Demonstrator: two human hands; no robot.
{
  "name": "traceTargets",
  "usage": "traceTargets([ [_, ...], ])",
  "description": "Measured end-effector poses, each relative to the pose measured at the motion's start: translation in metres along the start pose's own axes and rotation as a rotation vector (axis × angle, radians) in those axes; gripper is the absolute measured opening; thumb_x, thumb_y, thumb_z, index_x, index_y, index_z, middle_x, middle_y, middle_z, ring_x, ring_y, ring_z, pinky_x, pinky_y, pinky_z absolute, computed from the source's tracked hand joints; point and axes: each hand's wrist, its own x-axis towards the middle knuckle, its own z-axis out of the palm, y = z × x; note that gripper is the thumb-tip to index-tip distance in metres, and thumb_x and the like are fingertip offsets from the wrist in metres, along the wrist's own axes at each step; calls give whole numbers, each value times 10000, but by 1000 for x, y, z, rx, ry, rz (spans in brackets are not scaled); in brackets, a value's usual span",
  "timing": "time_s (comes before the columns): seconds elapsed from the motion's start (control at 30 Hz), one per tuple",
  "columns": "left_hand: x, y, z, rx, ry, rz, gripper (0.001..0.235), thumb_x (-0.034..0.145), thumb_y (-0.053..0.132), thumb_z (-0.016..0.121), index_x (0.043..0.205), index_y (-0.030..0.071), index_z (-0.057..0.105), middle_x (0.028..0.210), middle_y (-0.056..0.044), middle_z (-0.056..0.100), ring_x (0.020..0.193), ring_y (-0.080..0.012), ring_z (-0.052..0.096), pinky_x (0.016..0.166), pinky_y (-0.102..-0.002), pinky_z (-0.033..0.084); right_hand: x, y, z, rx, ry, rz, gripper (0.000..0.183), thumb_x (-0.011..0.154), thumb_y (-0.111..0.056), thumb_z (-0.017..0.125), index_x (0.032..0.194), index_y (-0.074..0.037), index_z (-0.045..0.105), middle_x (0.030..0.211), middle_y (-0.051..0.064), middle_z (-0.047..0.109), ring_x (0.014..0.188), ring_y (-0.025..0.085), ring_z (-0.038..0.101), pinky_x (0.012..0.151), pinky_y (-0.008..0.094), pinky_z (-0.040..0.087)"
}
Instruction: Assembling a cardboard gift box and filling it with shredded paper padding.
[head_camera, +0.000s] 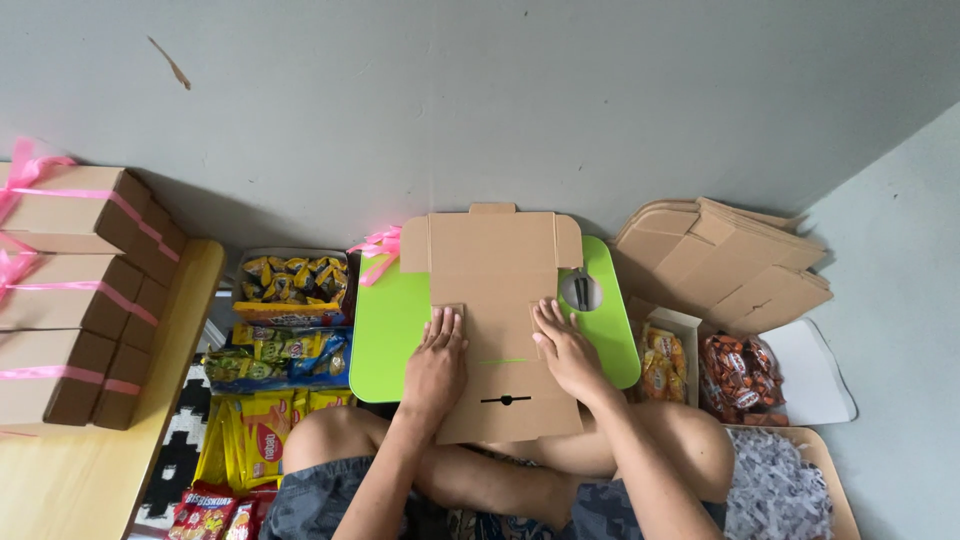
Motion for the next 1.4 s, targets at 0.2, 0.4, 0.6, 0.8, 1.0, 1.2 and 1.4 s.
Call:
traceTargets([
  [0.2, -12, 11, 0, -72, 266, -70, 246, 981, 247, 632, 1116, 112, 788, 1180, -107, 751, 1217, -258, 670, 1055, -367, 519, -5, 27, 33, 16, 274, -37, 288, 984, -248, 641, 1241, -155, 734, 1387, 43, 629, 1425, 231, 469, 1205, 388, 356],
  [0.4, -9, 7, -13, -122, 153, -54, 279, 966, 240, 639, 1166, 93, 767, 1238, -127, 712, 1286, -260, 621, 1119, -371, 466, -5, 17, 19, 41, 213, -23, 322, 1007, -253, 601, 1286, -130, 705, 1441, 55, 584, 1447, 265, 432, 1202, 426, 355],
  [0.6, 6, 15, -79, -545, 39, -323, 421, 942, 304, 698, 1258, 26, 714, 1308, -172, 691, 1236, -345, 643, 1084, -451, 511, -38, -36, -41, 379, 283, 233, 452, 1035, -304, 551, 1435, -97, 579, 1549, 131, 489, 1468, 312, 400, 1215, 487, 339],
  [0.8, 43, -4, -76, -971, 32, -795, 706, 838, 449, 713, 1395, 96, 457, 1458, -163, 584, 1286, -288, 617, 1041, -420, 532, -99, -6, -18, 316, 435, 678, 560, 1032, -529, 380, 782, -92, 624, 788, 82, 741, 771, 270, 689, 772, 411, 484],
  [1.0, 85, -26, -44, -1137, -76, -1020, 837, 790, 269, 796, 1478, 87, 355, 1229, -126, 723, 1163, -210, 673, 1021, -360, 511, -128, -13, 10, 919, -37, 790, 380, 833, -232, 795, 1180, -105, 702, 1168, 57, 853, 939, 126, 768, 618, 265, 532],
  [1.2, 74, -30, -44, -1327, -50, -936, 156, 794, 91, 725, 945, 85, 689, 905, -21, 714, 848, -127, 611, 758, -241, 451, -132, -15, 25, 1196, 120, 667, 414, 829, 14, 771, 1236, 21, 691, 976, 230, 830, 755, 286, 784, 542, 281, 516],
  [1.4, 8, -8, -84, -1419, 214, -817, 175, 907, 195, 781, 805, 69, 715, 805, -23, 719, 789, -121, 659, 765, -256, 507, -133, -19, -9, 1263, 428, 722, 776, 728, 71, 816, 1441, 112, 512, 962, 216, 786, 624, 221, 612, 611, 316, 530],
])
